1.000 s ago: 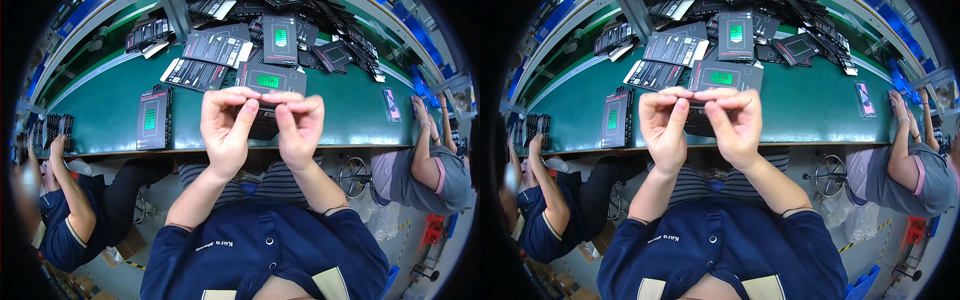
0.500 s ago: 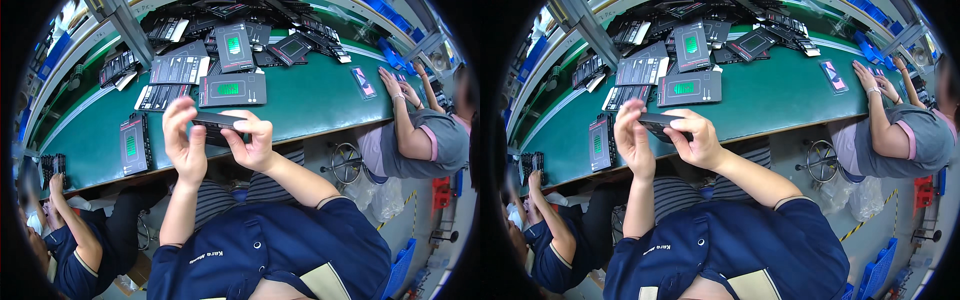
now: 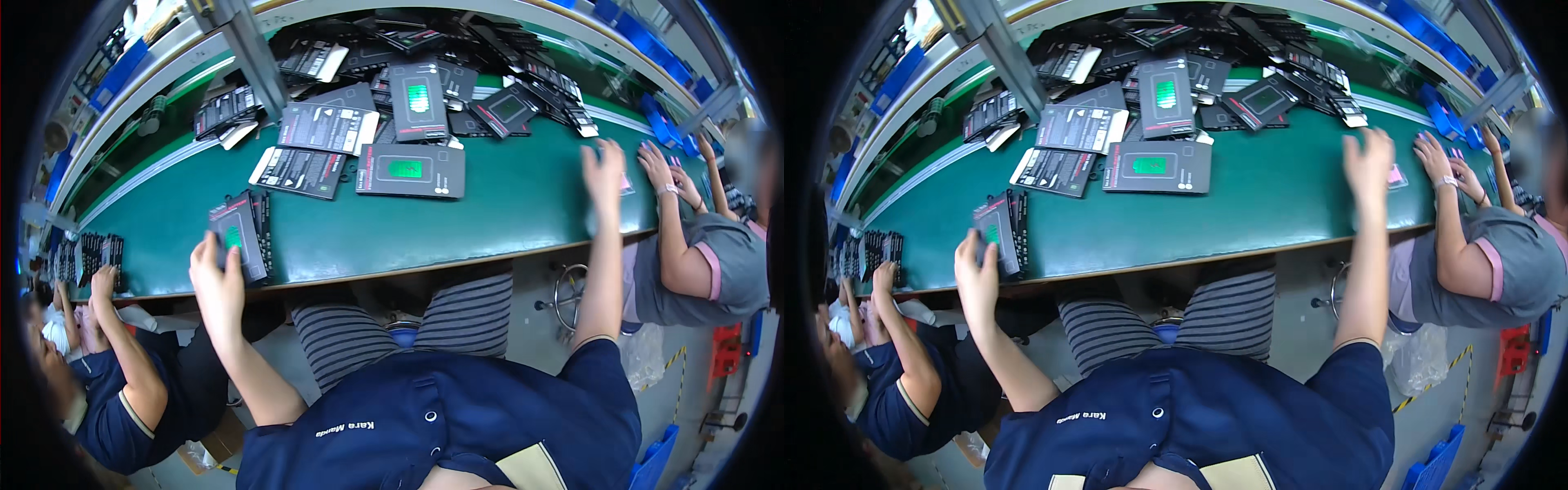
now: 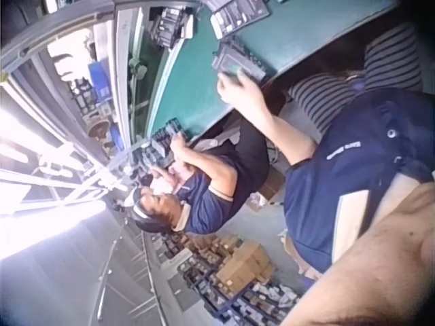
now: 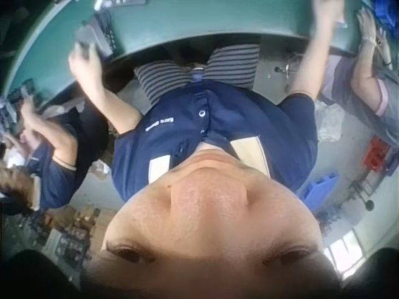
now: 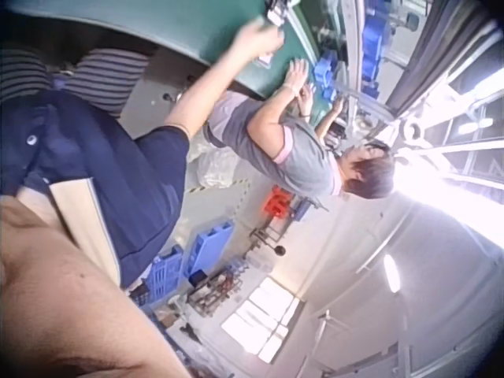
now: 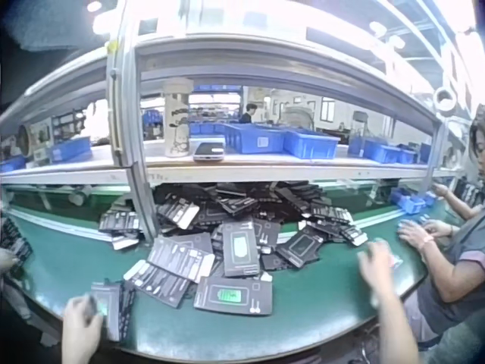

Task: The person picks up small black electronic components from a large cardboard box and places them into clear plastic sleeves. They then place the packaged items onto a green workbench, stacking them alongside other packaged units. The person repeats this process, handling items one at a time.

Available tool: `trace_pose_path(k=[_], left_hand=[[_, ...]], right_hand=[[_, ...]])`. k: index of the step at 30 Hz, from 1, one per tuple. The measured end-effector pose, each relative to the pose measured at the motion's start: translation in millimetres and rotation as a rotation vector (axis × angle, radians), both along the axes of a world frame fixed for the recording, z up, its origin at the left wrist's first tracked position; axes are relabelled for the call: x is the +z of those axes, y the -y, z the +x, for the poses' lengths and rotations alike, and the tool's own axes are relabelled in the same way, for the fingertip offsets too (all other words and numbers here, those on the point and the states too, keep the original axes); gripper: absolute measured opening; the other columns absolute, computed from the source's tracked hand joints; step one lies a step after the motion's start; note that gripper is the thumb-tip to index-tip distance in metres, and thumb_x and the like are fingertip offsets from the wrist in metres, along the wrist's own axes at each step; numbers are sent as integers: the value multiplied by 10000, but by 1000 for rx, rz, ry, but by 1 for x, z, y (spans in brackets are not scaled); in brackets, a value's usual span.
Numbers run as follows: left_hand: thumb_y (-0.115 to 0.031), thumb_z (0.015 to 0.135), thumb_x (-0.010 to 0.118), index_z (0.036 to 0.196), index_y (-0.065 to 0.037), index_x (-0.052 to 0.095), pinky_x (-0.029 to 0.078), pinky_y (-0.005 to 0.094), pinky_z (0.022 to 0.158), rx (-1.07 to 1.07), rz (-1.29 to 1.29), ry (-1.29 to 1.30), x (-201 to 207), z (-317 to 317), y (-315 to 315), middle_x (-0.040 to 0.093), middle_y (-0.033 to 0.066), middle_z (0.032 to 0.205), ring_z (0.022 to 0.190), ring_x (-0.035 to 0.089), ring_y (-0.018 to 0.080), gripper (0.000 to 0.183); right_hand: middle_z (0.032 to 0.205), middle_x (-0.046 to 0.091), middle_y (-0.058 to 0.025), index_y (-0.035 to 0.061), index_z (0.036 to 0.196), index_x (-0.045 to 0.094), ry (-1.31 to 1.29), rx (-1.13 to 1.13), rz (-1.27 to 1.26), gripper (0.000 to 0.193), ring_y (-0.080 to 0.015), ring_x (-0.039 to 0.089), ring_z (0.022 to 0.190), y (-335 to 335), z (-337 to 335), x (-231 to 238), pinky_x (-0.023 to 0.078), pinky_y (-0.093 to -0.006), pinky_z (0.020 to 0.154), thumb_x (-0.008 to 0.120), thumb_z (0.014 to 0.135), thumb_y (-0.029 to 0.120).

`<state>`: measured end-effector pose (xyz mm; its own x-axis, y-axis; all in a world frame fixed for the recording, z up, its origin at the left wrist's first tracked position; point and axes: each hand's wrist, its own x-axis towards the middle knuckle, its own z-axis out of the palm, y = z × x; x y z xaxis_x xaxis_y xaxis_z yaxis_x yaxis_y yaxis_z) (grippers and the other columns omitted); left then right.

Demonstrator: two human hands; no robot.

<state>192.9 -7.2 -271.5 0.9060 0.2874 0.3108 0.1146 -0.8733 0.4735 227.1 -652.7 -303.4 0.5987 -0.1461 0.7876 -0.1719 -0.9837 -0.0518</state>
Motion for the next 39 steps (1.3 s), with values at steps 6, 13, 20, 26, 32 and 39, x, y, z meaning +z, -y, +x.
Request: trace_pose_path(k=[6,13,20,26,32,39], left_hand=[[-163,842,708,1271,-60,610,367,512,1088,-423,290,189,13,25,91,529,259,1346,1300,441,462,452],[-581,939,524,1451,-142,476,196,764,1064,-333,216,-184,-16,71,162,293,195,1575,1432,228,513,676],[-479,894,660,1066,-89,621,360,698,945,-330,233,45,-20,38,168,474,204,1326,1256,441,409,428],[-115,822,680,1067,-80,579,388,578,990,-361,172,144,-22,10,150,425,254,1390,1258,432,423,267],[-51,745,681,1227,-33,515,357,545,1072,-506,-10,-48,-2,-34,123,253,343,1502,1328,332,501,510],[-23,699,705,1043,-58,530,351,523,1072,-900,-9,-181,13,-45,100,328,292,1472,1342,332,487,388]], right_hand=[[1438,496,-179,320,1396,539,-524,-448,180,483,-385,462,1321,71,-23,-28,361,-582,1067,481,971,543],[1242,553,-205,140,1215,661,-394,-87,246,420,-399,530,1127,-120,-92,-6,445,-491,937,693,855,354],[973,627,-126,78,880,550,-160,593,381,457,-336,619,861,-234,-105,-11,489,-410,781,815,516,160],[856,581,-66,109,837,537,-615,874,292,402,-285,605,792,-277,-78,23,475,-404,686,787,547,231],[862,560,-90,108,889,529,-723,801,439,424,-314,606,836,-260,-38,33,485,-412,725,780,595,283],[1119,586,-120,96,1050,588,-723,782,315,483,-317,567,1073,-244,-5,37,456,-415,896,765,719,400]])
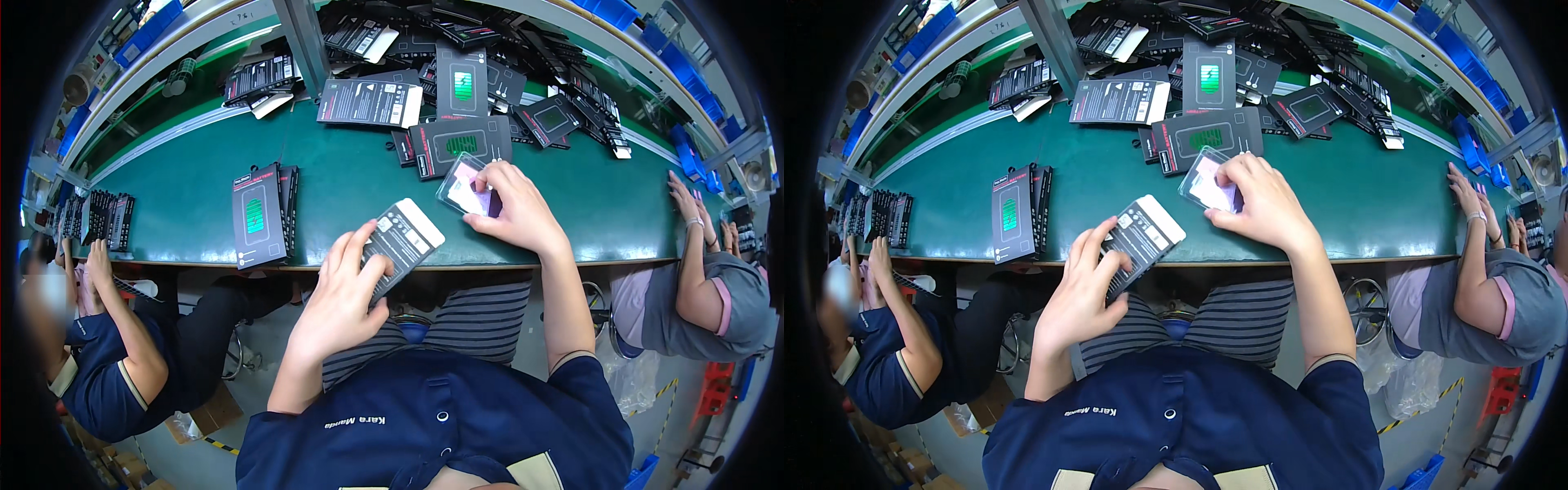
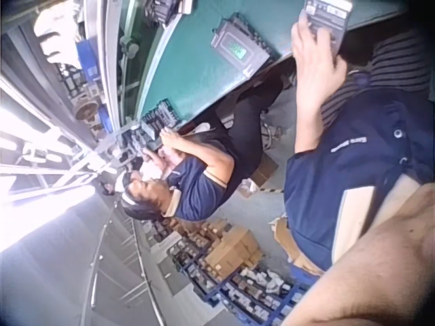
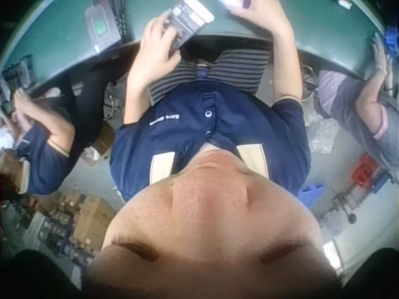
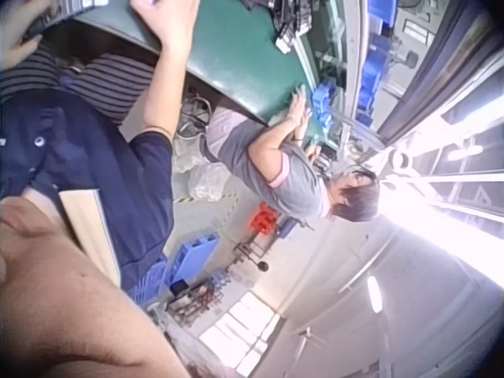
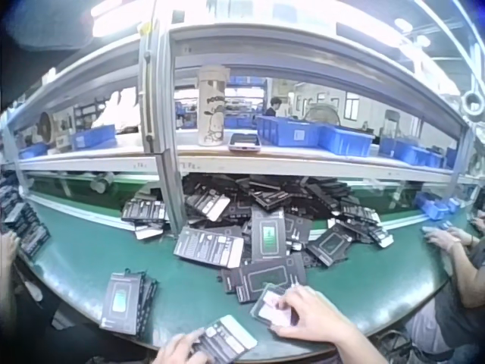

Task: The person picks up small black electronic components from a large cardboard box and places them into clear plastic sleeves. They then place the packaged items onto a green workbench, stacking them alongside other packaged units. The person repeats this process, handling items one at a time.

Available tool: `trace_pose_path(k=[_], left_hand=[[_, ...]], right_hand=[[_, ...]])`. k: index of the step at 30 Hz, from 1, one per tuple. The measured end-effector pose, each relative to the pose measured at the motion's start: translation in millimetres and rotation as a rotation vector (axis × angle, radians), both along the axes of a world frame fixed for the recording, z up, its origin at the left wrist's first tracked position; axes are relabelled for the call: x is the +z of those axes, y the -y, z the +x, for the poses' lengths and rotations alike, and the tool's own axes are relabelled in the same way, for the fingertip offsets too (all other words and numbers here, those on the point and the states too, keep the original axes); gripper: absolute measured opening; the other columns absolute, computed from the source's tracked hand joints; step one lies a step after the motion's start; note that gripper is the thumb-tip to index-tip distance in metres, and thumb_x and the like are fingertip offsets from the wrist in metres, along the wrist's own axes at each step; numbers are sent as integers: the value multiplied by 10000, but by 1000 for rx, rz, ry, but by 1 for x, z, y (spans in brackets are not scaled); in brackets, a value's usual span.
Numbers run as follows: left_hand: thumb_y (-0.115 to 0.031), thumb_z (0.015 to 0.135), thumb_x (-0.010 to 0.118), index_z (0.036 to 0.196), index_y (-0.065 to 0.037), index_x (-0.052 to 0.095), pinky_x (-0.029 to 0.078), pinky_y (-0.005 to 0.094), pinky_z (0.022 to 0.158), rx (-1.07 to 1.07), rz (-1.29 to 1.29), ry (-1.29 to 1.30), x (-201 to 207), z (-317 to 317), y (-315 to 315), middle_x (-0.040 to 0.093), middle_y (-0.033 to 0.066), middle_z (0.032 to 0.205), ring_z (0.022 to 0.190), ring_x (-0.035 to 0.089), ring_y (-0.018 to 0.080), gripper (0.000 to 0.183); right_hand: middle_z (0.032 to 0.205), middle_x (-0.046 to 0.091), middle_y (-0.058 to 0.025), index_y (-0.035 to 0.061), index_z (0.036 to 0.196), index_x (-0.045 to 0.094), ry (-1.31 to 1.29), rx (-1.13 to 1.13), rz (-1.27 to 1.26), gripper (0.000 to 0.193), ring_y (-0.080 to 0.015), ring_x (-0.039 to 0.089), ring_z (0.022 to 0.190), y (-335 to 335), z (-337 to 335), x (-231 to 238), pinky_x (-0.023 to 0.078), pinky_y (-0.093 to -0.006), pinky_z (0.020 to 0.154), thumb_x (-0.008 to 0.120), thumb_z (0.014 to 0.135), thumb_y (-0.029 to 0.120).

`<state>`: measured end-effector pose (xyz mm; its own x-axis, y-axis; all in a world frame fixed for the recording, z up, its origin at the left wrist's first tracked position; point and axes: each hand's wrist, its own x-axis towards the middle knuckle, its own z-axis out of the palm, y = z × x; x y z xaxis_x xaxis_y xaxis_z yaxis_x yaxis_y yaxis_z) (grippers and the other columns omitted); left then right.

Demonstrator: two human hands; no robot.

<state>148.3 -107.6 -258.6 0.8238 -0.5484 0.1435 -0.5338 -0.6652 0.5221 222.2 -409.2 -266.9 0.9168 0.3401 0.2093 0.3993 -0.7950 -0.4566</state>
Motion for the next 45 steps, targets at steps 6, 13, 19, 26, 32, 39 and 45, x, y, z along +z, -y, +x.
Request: trace_pose_path(k=[6,13,19,26,32,39,45], left_hand=[[-131,664,845,1001,-75,556,395,477,1032,-77,-7,41,-5,30,-6,441,176,1412,1290,420,401,447],[-320,655,854,1363,-77,549,395,427,1004,-96,5,76,-2,48,6,537,118,1309,1185,488,330,808],[-383,645,840,1346,-133,599,407,415,956,-95,12,121,-7,64,26,551,125,1206,1092,505,319,782],[-374,664,808,1235,-170,631,412,422,945,-242,97,168,-8,76,40,492,144,1196,1089,491,321,632],[-368,631,814,1195,-155,614,420,425,940,-247,47,189,-11,74,42,485,130,1169,1098,499,329,635],[-332,571,836,1220,-9,557,448,452,952,-213,-116,208,-22,76,50,532,192,1208,1086,544,370,777],[-349,578,858,1246,-28,523,520,427,873,-34,-252,86,-3,74,54,642,197,1065,979,643,351,813]], right_hand=[[1467,462,-151,239,1376,548,125,36,-259,604,-367,451,1303,-7,-28,-10,367,-474,1049,690,847,493],[1327,553,-142,163,1338,591,168,-92,-160,630,-339,526,1159,-10,-41,-19,376,-459,1039,767,746,288],[1195,648,-99,84,1186,648,56,-61,137,624,-281,573,1100,4,-42,-16,405,-401,994,835,601,193],[1344,607,-92,136,1185,677,-10,-35,115,582,-299,522,1198,8,-50,-13,344,-451,1042,857,646,257],[1368,585,-115,126,1254,628,-126,153,134,638,-320,496,1294,13,-46,-9,180,-588,1178,788,647,236],[1577,261,-233,114,1552,233,39,187,319,1013,-408,166,1495,-39,-34,-24,17,-592,1193,662,640,216],[1567,329,-186,-47,1492,304,193,325,1255,738,-293,263,1484,-62,-16,-13,167,-422,1223,536,791,-49]])
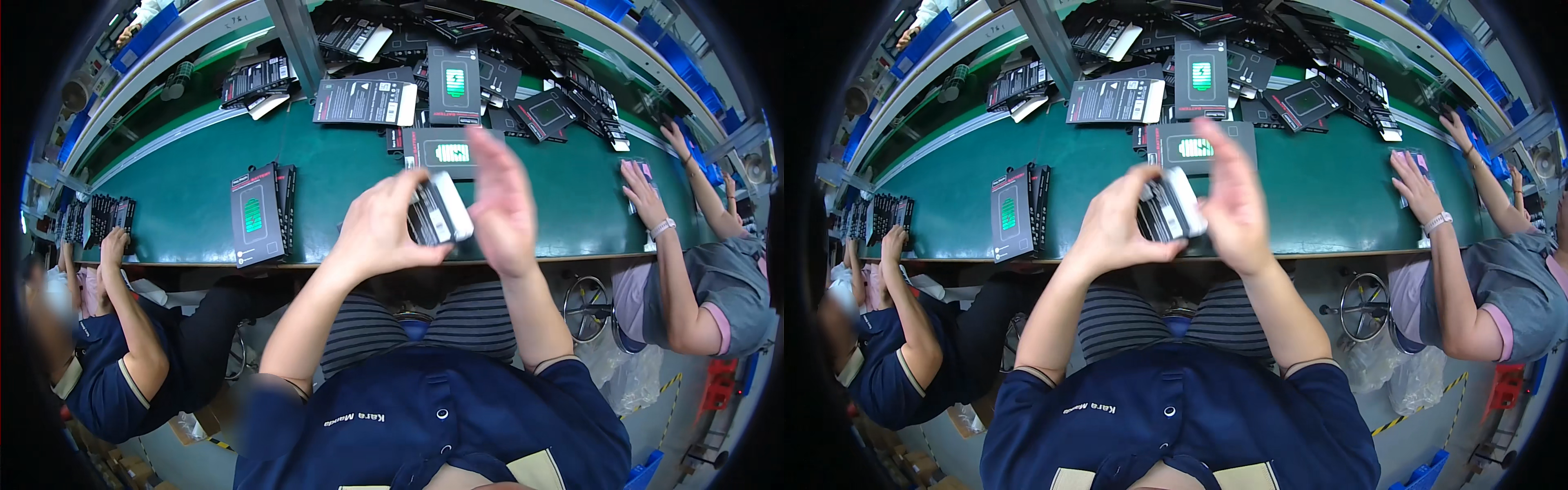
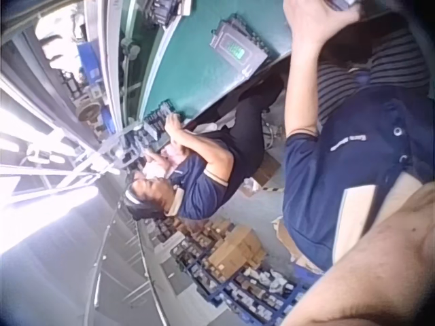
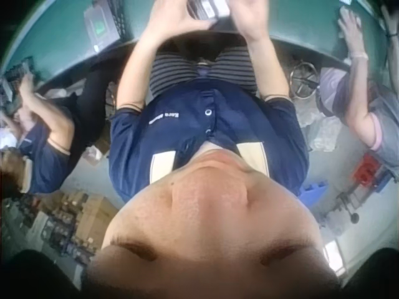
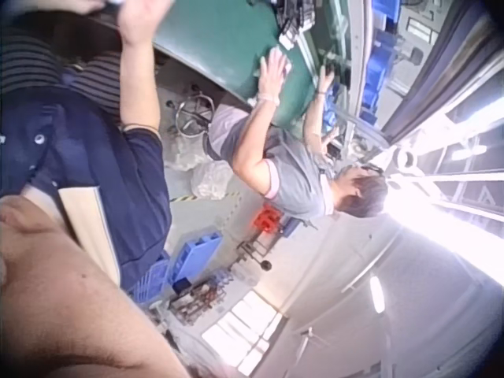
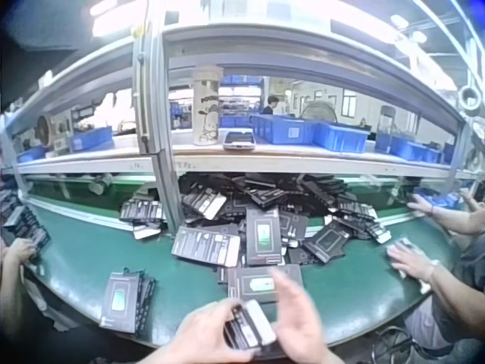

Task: The person picks up small black electronic components from a large cardboard box and places them into clear plastic sleeves. They then place the packaged items onto a green workbench, stacking them alongside other packaged units. The person repeats this process, handling items one at a time.

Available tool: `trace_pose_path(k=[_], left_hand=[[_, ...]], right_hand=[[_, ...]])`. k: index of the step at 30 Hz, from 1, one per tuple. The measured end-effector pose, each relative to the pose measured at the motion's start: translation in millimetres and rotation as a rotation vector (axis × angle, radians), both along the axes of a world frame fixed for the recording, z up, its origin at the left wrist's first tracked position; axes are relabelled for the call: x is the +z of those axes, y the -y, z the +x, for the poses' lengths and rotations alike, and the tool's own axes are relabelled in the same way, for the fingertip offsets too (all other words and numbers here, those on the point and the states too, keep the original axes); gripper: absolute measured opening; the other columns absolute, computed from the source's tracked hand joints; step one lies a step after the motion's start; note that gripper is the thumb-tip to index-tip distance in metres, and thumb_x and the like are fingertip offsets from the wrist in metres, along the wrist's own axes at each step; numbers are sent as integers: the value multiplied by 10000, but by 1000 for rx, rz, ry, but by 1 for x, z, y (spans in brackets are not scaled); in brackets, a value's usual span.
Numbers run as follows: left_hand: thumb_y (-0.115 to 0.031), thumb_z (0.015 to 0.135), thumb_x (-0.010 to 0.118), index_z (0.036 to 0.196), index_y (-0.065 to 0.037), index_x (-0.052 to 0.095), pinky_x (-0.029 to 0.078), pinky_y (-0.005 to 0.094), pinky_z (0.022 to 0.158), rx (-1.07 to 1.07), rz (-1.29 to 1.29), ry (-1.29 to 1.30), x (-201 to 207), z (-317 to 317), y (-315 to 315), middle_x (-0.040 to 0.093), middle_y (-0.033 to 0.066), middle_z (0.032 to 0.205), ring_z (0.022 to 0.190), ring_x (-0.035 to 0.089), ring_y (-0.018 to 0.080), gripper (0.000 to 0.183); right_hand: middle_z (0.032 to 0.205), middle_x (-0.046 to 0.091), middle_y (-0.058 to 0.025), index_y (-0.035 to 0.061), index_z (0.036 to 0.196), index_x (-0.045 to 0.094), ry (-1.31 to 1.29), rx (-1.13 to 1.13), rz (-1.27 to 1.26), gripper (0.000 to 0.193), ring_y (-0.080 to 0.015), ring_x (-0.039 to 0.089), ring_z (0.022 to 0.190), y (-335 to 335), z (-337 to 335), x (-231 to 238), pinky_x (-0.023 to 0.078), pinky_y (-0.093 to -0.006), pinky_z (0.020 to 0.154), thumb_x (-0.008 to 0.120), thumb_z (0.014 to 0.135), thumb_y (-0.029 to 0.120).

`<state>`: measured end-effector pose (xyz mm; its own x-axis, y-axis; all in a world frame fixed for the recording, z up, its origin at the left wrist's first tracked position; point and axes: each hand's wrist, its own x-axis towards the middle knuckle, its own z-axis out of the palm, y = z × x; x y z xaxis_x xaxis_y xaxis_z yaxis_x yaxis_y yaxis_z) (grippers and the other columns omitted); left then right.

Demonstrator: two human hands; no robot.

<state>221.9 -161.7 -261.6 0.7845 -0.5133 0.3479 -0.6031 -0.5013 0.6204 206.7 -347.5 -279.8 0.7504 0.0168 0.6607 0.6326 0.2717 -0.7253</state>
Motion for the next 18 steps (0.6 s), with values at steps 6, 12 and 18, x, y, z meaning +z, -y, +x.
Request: trace_pose_path(k=[6,12,18], left_hand=[[-201,572,969,1338,-80,333,458,339,897,232,-721,340,-30,-14,39,487,97,1165,1037,533,210,1003],[-142,656,941,1123,-64,429,525,289,790,163,-915,217,-29,-16,38,570,132,1089,929,624,186,698],[11,980,564,1112,-69,404,488,304,905,-126,-1228,-233,2,-25,23,634,190,1105,1043,614,194,222]], right_hand=[[1308,601,-183,-103,1354,502,-602,381,283,416,-239,562,1230,-12,-32,47,411,-360,1079,501,1001,116],[1171,671,-158,-72,1172,623,-419,74,189,262,-222,640,1073,-27,-28,36,476,-338,991,500,1010,93],[1130,641,-158,-19,1070,614,75,-324,-48,116,-211,627,1060,-40,-22,8,486,-315,938,580,960,-6]])
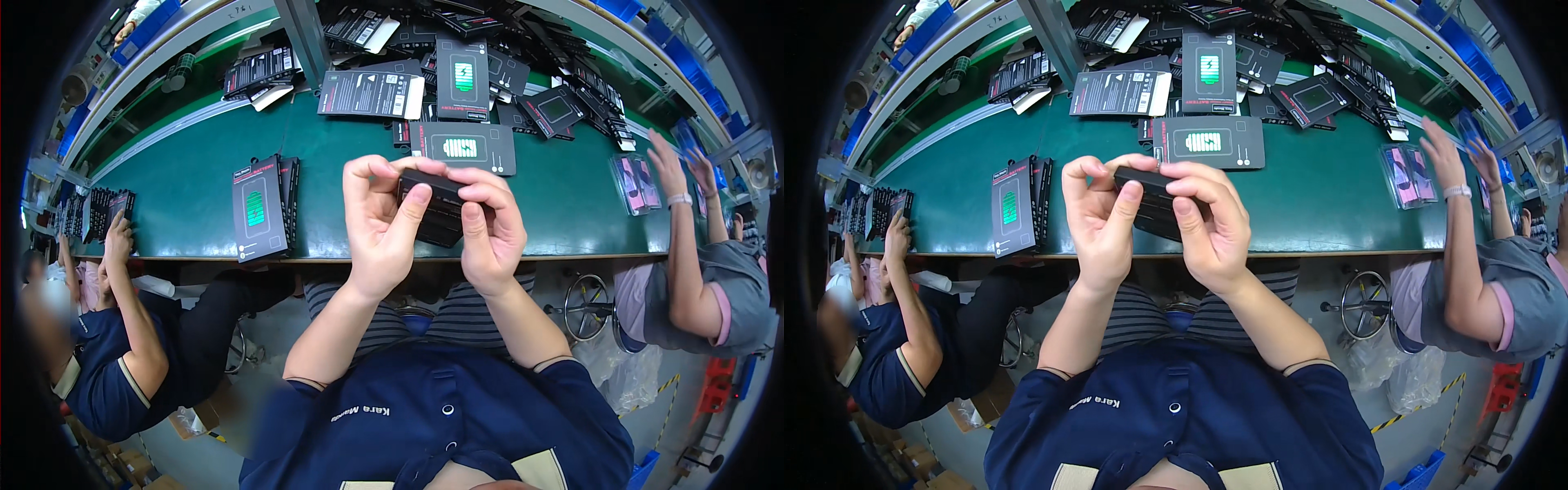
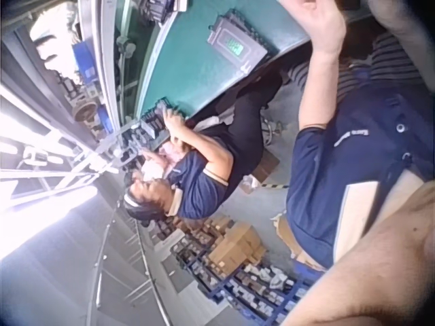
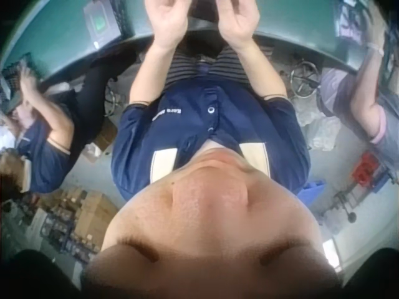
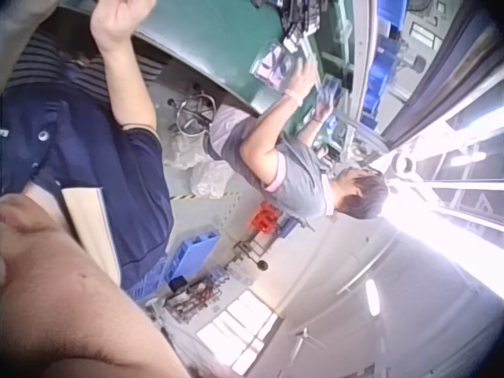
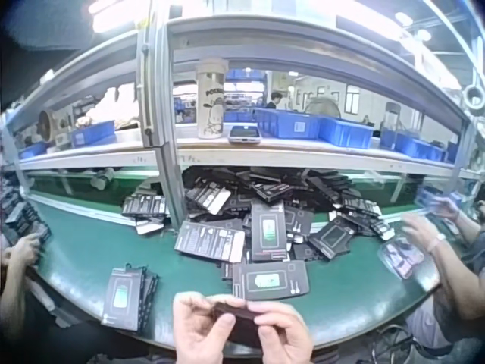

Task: The person picks up small black electronic components from a large cardboard box and places them into clear plastic sleeves. They then place the packaged items onto a green workbench, stacking them alongside other packaged units. The person repeats this process, handling items one at a time.

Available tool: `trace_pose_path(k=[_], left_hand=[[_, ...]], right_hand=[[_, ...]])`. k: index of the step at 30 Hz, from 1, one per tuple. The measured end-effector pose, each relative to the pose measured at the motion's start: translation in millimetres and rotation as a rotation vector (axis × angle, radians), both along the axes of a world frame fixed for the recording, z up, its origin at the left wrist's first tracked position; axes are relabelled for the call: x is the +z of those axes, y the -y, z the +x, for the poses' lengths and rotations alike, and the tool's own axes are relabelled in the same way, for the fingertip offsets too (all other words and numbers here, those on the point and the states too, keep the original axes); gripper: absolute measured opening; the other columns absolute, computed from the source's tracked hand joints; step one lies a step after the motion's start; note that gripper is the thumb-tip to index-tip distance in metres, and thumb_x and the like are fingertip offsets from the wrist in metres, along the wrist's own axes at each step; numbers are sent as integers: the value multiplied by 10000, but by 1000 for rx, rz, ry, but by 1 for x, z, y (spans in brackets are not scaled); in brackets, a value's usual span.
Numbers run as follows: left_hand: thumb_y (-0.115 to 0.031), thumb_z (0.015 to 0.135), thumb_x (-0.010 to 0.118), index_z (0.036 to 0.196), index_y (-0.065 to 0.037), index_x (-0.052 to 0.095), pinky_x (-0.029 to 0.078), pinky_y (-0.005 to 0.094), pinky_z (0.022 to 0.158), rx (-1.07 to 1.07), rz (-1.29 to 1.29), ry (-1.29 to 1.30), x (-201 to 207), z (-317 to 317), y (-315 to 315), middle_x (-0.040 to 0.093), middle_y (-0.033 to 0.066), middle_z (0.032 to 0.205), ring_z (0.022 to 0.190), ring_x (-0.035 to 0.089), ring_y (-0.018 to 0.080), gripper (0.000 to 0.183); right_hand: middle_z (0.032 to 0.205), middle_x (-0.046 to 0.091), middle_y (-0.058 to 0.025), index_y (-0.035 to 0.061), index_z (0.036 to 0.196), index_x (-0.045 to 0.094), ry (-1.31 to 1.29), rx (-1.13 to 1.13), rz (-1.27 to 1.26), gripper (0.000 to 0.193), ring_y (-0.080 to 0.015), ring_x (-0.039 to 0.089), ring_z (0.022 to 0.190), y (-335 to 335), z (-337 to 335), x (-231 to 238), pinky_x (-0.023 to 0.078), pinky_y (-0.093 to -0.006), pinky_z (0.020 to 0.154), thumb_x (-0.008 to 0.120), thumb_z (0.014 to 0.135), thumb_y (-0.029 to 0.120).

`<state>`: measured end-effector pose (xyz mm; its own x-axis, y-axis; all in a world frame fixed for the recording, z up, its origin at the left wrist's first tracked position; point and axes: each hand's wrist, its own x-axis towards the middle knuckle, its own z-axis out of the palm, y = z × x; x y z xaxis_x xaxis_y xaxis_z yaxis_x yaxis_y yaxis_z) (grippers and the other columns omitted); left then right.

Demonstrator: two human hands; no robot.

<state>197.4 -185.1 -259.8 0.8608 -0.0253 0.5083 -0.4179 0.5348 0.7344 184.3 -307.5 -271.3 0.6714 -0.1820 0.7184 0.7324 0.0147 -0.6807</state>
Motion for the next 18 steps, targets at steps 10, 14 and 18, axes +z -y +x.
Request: trace_pose_path(k=[10,14,18], left_hand=[[5,977,542,1159,-48,449,491,332,907,43,26,0,-7,5,-13,617,216,1126,986,624,221,211],[-36,984,572,1077,-63,446,524,350,849,111,116,213,-18,11,-15,609,229,1127,914,641,229,159],[-164,1017,567,1149,-75,451,504,367,916,280,486,375,-26,20,-34,576,240,1222,1011,638,261,198]], right_hand=[[1129,647,-203,29,1059,487,15,115,65,223,-220,652,1023,-7,0,-1,515,-313,877,631,917,-64],[1144,646,-241,80,1131,469,227,-59,-187,425,-320,680,981,-4,8,-24,551,-369,804,725,829,-72],[1049,676,-233,94,1134,443,179,-18,-163,499,-343,683,961,-12,1,-32,550,-391,765,719,781,-125]])
